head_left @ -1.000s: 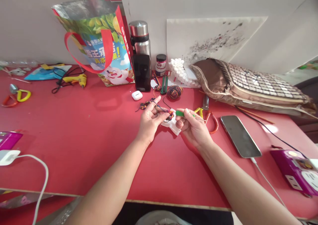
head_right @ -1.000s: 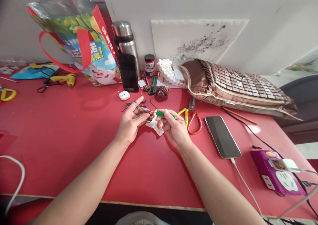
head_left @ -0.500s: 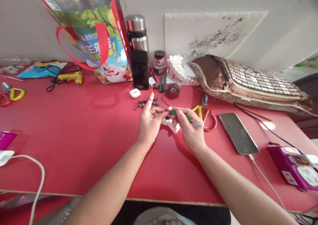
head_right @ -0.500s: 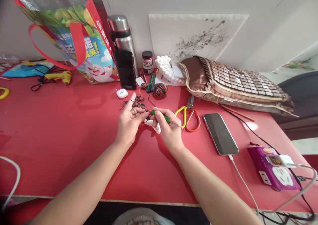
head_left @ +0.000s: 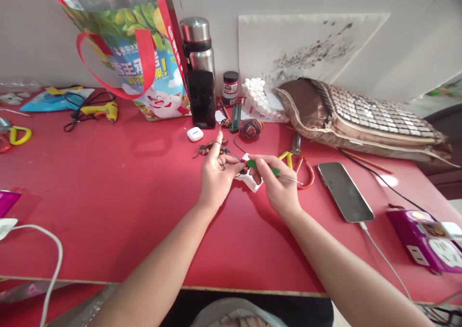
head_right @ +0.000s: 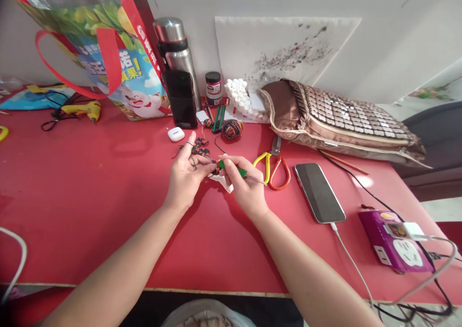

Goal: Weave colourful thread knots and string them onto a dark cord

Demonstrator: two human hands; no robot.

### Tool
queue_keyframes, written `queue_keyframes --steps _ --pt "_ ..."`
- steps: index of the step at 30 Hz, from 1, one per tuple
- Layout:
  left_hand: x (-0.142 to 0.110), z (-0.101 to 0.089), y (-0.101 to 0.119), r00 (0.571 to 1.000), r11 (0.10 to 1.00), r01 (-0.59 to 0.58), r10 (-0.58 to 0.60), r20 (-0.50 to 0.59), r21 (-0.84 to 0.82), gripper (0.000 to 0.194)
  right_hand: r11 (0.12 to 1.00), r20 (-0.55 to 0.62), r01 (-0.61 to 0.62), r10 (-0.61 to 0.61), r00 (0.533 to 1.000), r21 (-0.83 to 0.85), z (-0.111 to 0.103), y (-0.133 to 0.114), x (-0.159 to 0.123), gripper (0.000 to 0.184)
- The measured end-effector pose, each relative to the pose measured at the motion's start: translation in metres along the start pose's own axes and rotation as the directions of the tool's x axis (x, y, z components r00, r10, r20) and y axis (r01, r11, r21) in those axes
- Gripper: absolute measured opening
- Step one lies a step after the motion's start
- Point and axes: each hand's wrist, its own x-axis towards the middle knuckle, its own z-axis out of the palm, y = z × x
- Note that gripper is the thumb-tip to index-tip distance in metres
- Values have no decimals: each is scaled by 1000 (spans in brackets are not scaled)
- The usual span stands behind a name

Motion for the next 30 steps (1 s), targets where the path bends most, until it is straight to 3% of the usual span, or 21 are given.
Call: queue_keyframes --steps 3,5,7,12,15,17,19,21,23,26,28,30 --pt "-1 2 0 999 999 31 -31 7 -39 130 944 5 215 -221 975 -250 -1 2 -3 23" --pt "-1 2 3 996 991 90 -88 22 -97 132 920 19 280 -285 958 -274 1 3 -6 24" --pt "0 -1 7 989 980 143 -137 55 -141 132 951 13 248 -250 968 -186 3 2 -8 25" --pt "4 -8 12 980 969 184 -167 110 -165 127 988 30 -2 -2 1000 157 5 0 -7 27" --pt "3 -7 10 988 985 139 -130 81 -107 128 995 60 -6 0 998 95 1 -3 -4 28" --pt "2 -4 8 995 995 83 -80 61 -58 129 990 73 104 -97 993 -98 -2 -4 -2 24" --pt "0 -1 7 997 996 62 -60 49 -56 132 926 103 266 -247 964 -269 -4 -6 -2 21" --pt "-2 1 7 993 988 107 -100 59 -116 133 852 136 399 -375 917 -340 -4 -7 -4 26" --pt "-2 0 8 982 964 181 -165 96 -197 135 833 144 435 -411 900 -343 -2 -7 -6 31" --pt "0 -5 12 962 929 258 -221 162 -265 130 917 88 319 -306 948 -242 1 -8 -9 31" --pt "3 -9 14 953 924 277 -229 199 -262 123 985 65 162 -158 985 -60 2 -7 -9 33" --pt "5 -12 18 947 929 285 -234 220 -237 117 992 82 8 -19 996 128 2 -7 -8 35"
